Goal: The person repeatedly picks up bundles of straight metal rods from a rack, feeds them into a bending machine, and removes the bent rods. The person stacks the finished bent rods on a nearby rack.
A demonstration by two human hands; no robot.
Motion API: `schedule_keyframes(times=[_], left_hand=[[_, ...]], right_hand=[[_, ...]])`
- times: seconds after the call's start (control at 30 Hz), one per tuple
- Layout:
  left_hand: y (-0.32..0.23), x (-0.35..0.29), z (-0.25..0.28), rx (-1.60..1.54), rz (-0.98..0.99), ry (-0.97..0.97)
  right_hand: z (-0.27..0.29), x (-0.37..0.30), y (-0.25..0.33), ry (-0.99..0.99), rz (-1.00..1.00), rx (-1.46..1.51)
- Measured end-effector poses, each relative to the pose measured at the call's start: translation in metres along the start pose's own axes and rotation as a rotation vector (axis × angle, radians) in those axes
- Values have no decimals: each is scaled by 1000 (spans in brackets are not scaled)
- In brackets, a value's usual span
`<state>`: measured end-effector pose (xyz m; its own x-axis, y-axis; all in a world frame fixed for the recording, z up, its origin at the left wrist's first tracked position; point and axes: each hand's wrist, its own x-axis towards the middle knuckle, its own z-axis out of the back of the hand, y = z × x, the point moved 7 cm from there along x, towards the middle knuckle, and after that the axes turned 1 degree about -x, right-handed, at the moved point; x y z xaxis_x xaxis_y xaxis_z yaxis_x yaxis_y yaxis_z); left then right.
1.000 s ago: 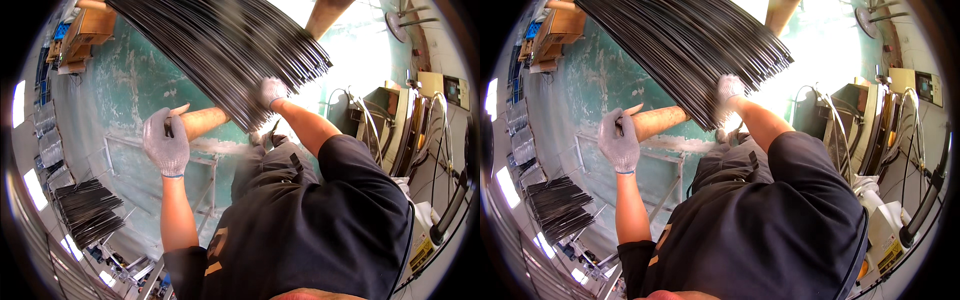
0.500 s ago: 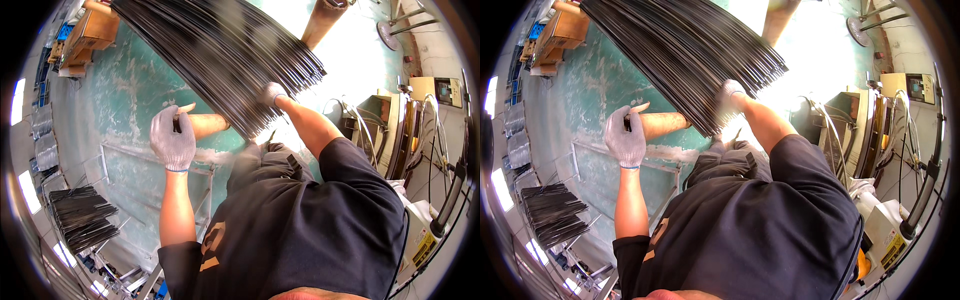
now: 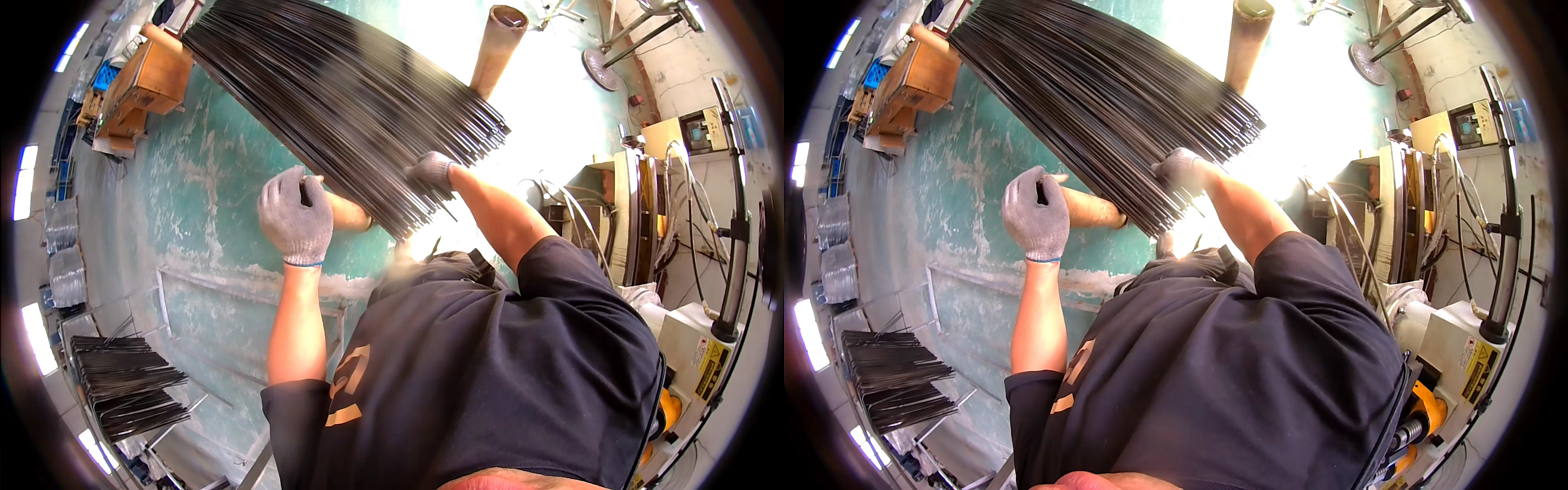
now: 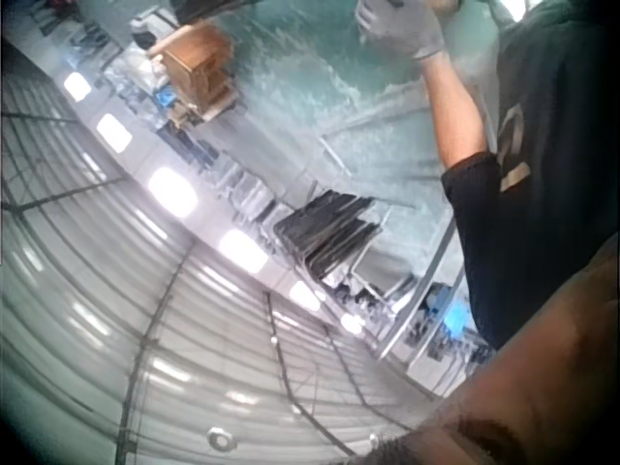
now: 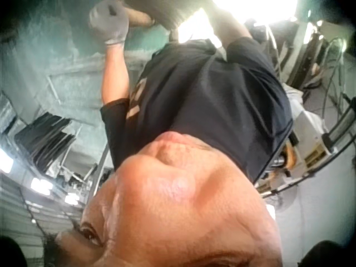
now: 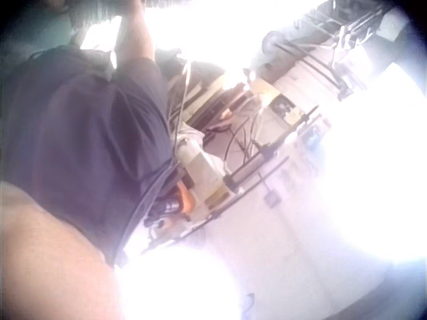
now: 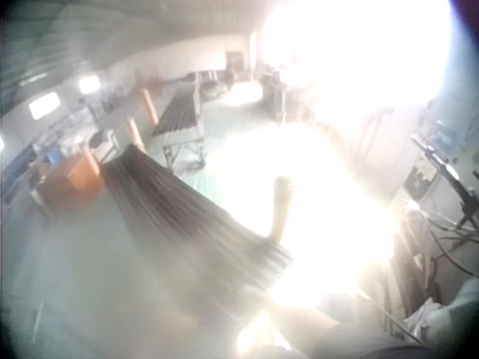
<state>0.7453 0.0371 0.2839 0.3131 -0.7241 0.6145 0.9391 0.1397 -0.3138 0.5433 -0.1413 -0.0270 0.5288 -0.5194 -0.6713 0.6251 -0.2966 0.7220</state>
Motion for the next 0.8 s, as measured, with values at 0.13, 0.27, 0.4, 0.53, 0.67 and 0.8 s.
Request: schedule_keyframes(times=[0.13, 0.27, 0.4, 0.53, 0.67, 0.8], left_hand=[[-28, -8, 16, 37, -217, -111], [-76, -45, -6, -360, -278, 40], [-48, -120, -122, -823, 428, 478], [41, -193, -230, -923, 951, 592], [54, -188, -273, -1536, 1552, 620], [33, -162, -288, -1700, 1699, 516]], right_hand=[[-3, -27, 24, -27, -20, -102], [3, -43, 24, -154, -29, -272], [11, -90, 11, -150, -55, -416], [7, -176, -73, -271, -35, -558], [-11, -337, -117, -409, -296, -440], [-60, -463, -211, -579, -553, -517]])
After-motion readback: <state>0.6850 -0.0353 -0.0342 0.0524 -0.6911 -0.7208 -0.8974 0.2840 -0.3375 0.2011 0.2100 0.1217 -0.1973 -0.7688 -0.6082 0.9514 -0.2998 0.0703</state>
